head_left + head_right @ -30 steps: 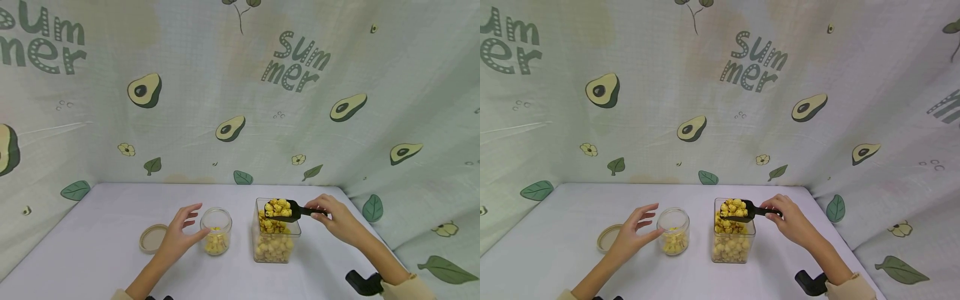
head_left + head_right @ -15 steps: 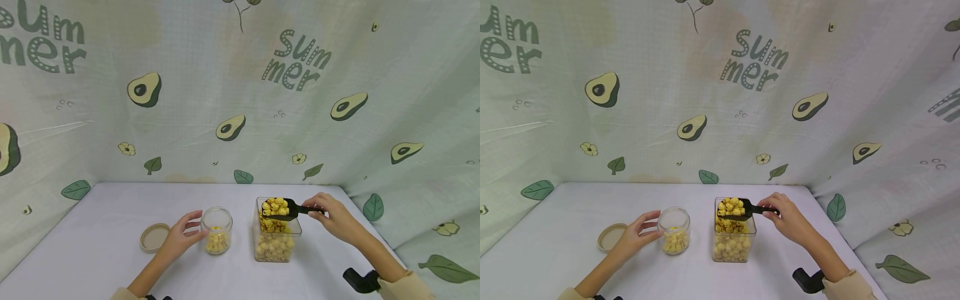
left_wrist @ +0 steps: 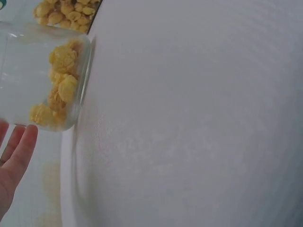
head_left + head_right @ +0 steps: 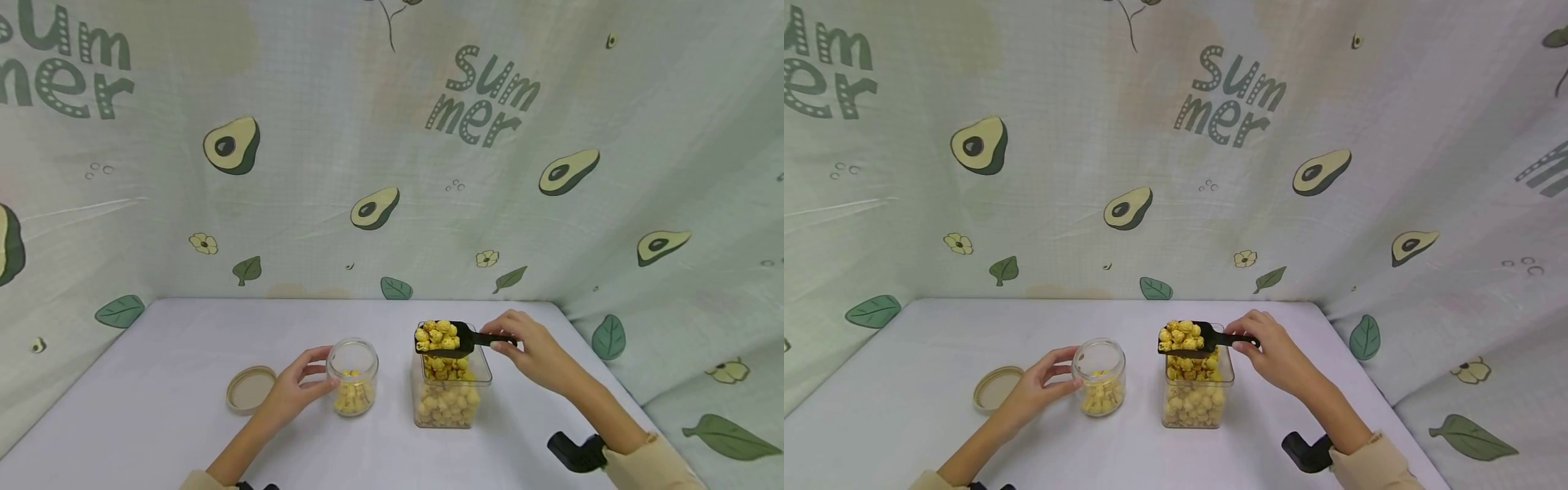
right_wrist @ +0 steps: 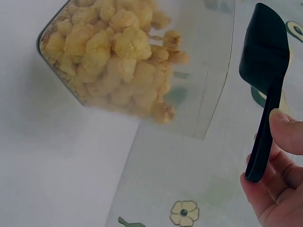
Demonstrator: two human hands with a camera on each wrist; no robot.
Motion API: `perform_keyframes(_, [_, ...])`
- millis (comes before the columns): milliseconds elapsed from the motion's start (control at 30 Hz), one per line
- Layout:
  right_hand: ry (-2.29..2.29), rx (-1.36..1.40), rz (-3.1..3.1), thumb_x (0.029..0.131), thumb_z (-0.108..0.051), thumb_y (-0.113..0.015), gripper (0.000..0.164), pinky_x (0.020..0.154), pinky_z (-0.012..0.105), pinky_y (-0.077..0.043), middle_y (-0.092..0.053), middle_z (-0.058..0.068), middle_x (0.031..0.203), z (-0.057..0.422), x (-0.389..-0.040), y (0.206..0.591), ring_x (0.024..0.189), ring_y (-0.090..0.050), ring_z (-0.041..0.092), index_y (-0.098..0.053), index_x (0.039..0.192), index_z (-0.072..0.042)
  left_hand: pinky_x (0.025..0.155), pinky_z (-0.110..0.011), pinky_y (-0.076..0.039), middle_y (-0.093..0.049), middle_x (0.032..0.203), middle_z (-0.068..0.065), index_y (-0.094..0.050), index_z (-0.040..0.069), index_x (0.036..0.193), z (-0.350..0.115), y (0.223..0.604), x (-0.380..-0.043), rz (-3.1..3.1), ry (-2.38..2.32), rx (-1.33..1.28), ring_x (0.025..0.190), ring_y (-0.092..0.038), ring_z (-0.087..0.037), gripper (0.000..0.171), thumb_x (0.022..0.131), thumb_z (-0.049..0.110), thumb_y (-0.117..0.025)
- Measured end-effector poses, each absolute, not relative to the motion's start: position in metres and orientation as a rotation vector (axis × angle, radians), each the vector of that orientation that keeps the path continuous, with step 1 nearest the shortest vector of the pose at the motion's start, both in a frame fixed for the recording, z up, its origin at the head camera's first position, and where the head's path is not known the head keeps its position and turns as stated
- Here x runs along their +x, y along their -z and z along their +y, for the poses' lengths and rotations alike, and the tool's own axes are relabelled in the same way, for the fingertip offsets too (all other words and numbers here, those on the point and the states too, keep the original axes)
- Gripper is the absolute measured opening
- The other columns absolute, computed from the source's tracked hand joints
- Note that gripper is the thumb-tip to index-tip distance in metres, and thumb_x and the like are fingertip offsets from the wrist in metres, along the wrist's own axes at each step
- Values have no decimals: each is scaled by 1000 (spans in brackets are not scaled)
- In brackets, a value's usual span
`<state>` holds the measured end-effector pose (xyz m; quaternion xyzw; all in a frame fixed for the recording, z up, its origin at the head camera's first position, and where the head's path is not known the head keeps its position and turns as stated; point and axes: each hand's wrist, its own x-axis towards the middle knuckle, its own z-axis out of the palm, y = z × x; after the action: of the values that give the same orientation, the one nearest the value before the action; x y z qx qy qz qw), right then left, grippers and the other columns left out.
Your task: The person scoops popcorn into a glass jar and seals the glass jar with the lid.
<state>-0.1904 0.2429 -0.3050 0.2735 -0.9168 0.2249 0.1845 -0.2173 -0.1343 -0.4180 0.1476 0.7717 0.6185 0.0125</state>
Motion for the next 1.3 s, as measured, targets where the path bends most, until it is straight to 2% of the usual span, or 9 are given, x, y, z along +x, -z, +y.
perform_keyframes(233, [-673, 805, -2616, 84, -3, -64, 19, 68, 25, -50, -61, -2, 96, 227, -195, 302, 85, -53, 13, -65, 101, -10, 88, -22, -51, -48, 133, -12, -49, 10, 129, -135, 419, -218, 2376, -1936, 443, 115, -51, -29, 53, 81, 15, -71])
perform_keyframes(533, [-674, 789, -2705, 86, -5, -63, 18, 76, 34, -49, -60, -2, 99, 200, -199, 302, 96, -52, 18, -65, 103, -12, 87, -21, -50, -46, 134, -11, -48, 11, 129, -134, 418, -216, 2340, -1930, 432, 116, -49, -27, 53, 81, 16, -71])
perform_keyframes(767, [-615, 816, -2722, 85, -2, -63, 18, 76, 33, -49, -59, -2, 95, 183, -206, 302, 93, -51, 16, -65, 100, -11, 88, -27, -52, -47, 134, -9, -49, 13, 129, -133, 417, -216, 2364, -1908, 403, 116, -49, -27, 54, 81, 20, -71])
perform_keyframes(1000, [-512, 848, -2721, 84, 2, -64, 18, 76, 33, -48, -57, 0, 93, 168, -212, 297, 94, -50, 19, -65, 97, -10, 88, -25, -52, -47, 135, -9, -49, 13, 129, -133, 416, -215, 2350, -1923, 392, 116, -49, -28, 53, 81, 17, -72])
perform_keyframes(1300, [-379, 881, -2760, 85, -2, -63, 15, 70, 27, -45, -56, -2, 89, 150, -221, 288, 87, -47, 14, -67, 97, -11, 91, -35, -51, -47, 136, -7, -49, 15, 129, -133, 414, -214, 2362, -1896, 367, 118, -48, -27, 54, 81, 21, -71])
